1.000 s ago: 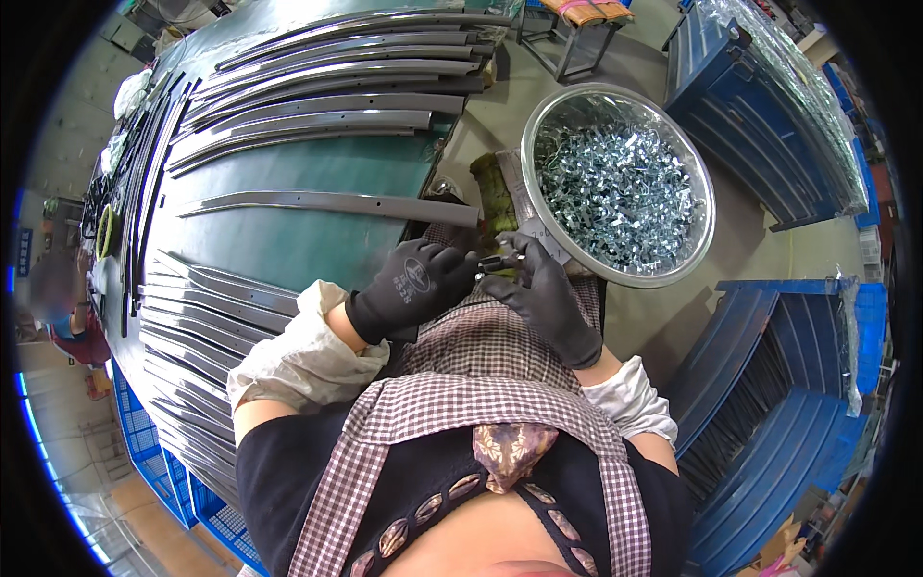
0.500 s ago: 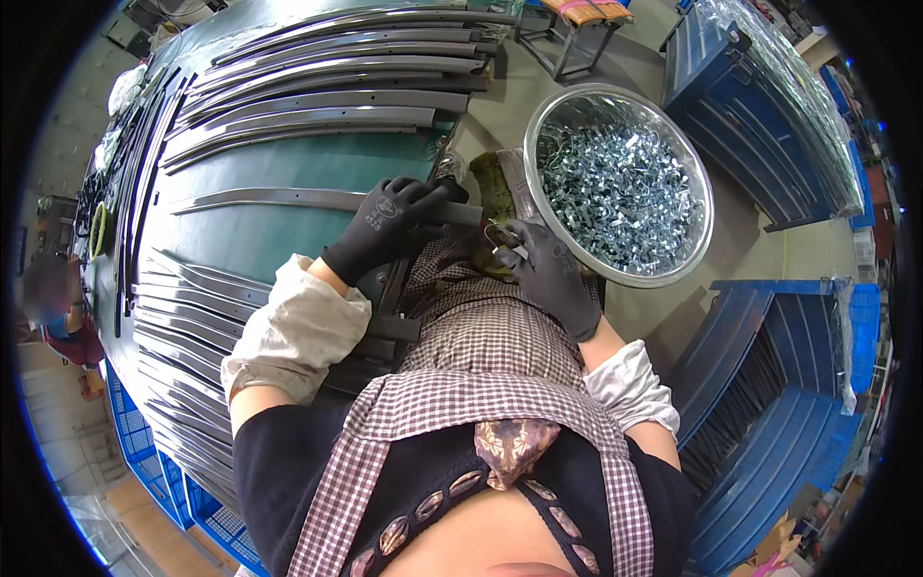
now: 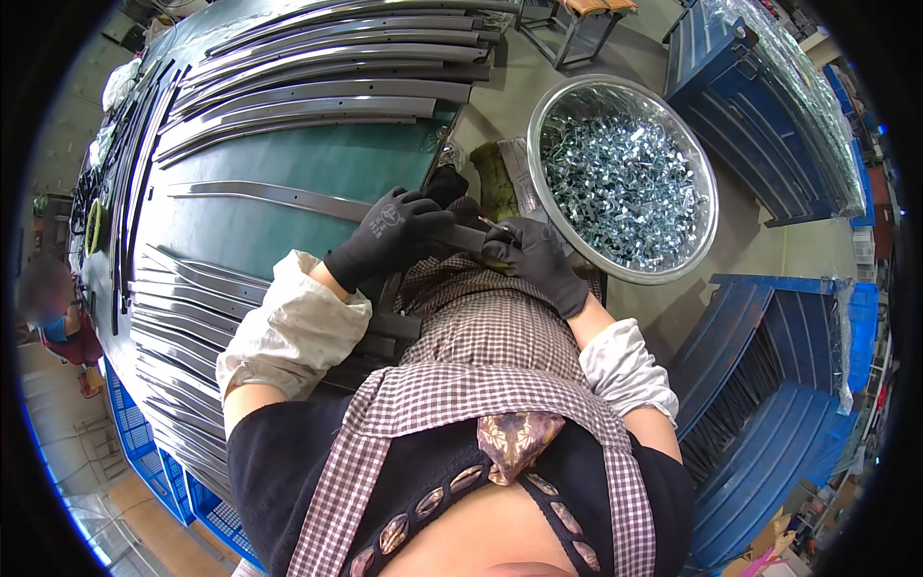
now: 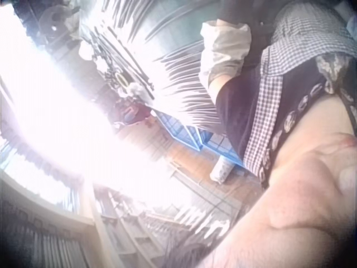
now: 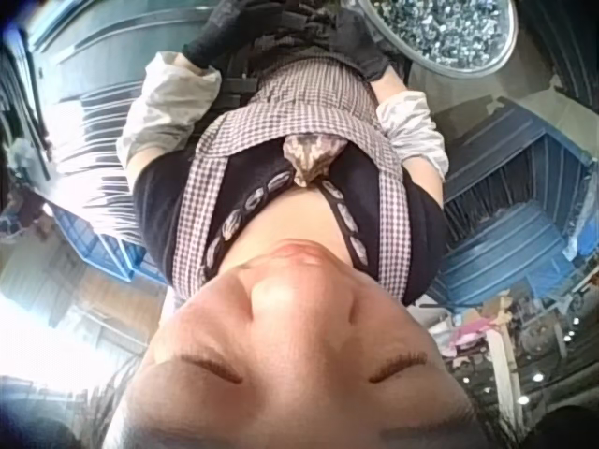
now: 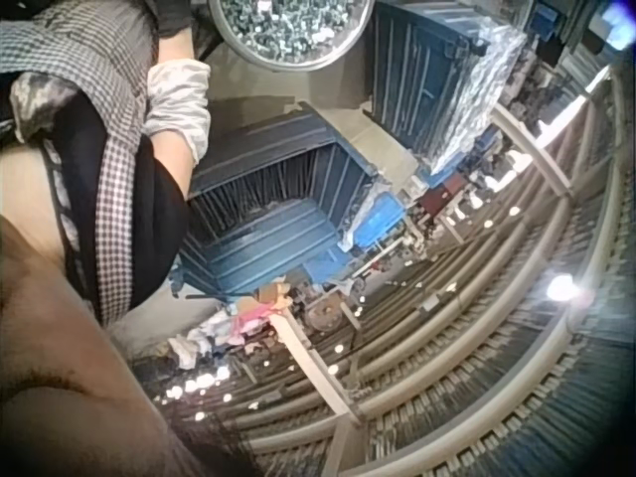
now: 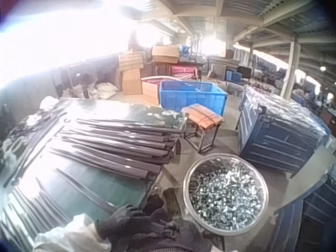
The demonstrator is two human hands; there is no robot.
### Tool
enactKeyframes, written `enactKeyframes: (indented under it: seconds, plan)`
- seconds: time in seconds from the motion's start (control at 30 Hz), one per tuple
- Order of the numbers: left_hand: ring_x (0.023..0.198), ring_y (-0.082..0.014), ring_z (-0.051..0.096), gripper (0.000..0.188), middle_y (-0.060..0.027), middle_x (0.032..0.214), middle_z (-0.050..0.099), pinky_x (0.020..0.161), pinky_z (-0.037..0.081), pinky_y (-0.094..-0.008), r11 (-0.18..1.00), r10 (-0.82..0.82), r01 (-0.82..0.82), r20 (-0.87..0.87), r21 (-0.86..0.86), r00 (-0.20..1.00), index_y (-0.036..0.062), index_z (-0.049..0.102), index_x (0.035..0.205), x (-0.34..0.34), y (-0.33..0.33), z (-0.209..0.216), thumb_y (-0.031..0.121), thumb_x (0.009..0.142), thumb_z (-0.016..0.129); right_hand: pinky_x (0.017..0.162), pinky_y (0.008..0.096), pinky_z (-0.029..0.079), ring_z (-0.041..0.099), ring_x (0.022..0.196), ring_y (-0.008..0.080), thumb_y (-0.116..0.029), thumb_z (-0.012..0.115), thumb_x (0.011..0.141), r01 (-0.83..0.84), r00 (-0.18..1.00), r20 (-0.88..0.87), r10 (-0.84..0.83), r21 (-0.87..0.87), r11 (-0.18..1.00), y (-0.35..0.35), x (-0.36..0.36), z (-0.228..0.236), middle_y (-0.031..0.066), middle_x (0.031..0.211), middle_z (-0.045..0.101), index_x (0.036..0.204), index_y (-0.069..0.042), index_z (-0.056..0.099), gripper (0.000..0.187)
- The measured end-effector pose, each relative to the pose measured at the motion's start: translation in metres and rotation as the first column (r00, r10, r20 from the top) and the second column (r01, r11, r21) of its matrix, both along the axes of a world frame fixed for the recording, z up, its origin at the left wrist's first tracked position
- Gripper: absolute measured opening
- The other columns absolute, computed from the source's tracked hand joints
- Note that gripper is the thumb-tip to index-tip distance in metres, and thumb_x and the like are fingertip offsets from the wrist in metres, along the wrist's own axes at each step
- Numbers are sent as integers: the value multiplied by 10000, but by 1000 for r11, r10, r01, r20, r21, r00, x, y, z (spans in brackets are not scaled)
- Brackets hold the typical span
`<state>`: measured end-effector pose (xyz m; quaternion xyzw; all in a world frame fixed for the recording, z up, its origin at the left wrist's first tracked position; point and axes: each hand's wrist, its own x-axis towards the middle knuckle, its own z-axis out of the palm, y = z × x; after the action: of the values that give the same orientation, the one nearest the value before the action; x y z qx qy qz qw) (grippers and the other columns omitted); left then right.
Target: The person repeatedly picks small metallic fasteners from a bowl and attaches them to long, curved metal strips on a workbench. The person wears gloves and an apron while performing this repetitive assembly task in a workshop setting.
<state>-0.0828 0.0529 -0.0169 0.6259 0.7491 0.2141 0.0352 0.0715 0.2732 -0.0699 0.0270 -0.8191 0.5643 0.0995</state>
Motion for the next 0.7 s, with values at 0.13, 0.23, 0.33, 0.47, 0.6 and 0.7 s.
enactKeyframes:
  seconds: [0.13, 0.23, 0.33, 0.47, 0.6, 0.7]
  plan:
    - [954, -294, 652, 491, -60, 1044, 703, 849, 474, -426, 998, 45, -47, -60, -31, 997, 128, 671, 1211, 4, 1, 1, 307, 770, 795, 678, 425, 494, 639, 749, 346, -203, 606, 976, 128, 990, -95, -105, 293, 947, 9, 22, 9, 172, 832, 661, 962, -9, 639, 198]
    - [946, -276, 661, 508, -56, 1058, 706, 852, 478, -416, 1000, 4, -5, -138, -11, 990, 136, 650, 1255, 0, 1, -4, 307, 794, 782, 693, 451, 500, 637, 768, 386, -206, 575, 975, -38, 972, 232, -29, 280, 959, 20, 39, 28, 196, 833, 649, 946, -15, 631, 201]
    - [948, -263, 664, 524, -53, 1068, 706, 856, 481, -409, 1000, -3, 0, -178, -17, 984, 133, 635, 1279, 2, 1, -4, 311, 806, 773, 697, 460, 503, 644, 775, 383, -209, 584, 957, 5, 996, 76, -37, 375, 927, 14, 40, 20, 200, 836, 652, 927, -17, 618, 197]
    - [932, -262, 666, 508, -56, 1060, 708, 851, 484, -409, 1000, -22, 24, -198, 5, 980, 121, 639, 1256, 3, 2, 1, 312, 805, 775, 663, 463, 507, 647, 736, 372, -210, 608, 934, -17, 999, 42, -1, 429, 903, 13, 32, 25, 175, 823, 658, 917, -33, 628, 179]
    - [910, -261, 669, 497, -62, 1028, 711, 843, 489, -400, 1000, -29, 29, -162, -6, 986, 116, 645, 1237, 3, 4, 2, 309, 800, 779, 618, 457, 507, 649, 690, 348, -186, 642, 898, 29, 999, -39, -5, 651, 759, -3, 19, 37, 147, 780, 649, 940, -57, 651, 136]
    - [898, -261, 670, 507, -63, 1005, 712, 835, 493, -391, 998, -45, 38, -133, -56, 990, 113, 652, 1231, 0, 3, 1, 316, 787, 788, 573, 428, 511, 658, 669, 318, -228, 641, 907, 36, 996, -82, 26, 670, 742, -5, 20, 39, 115, 768, 652, 919, -77, 620, 153]
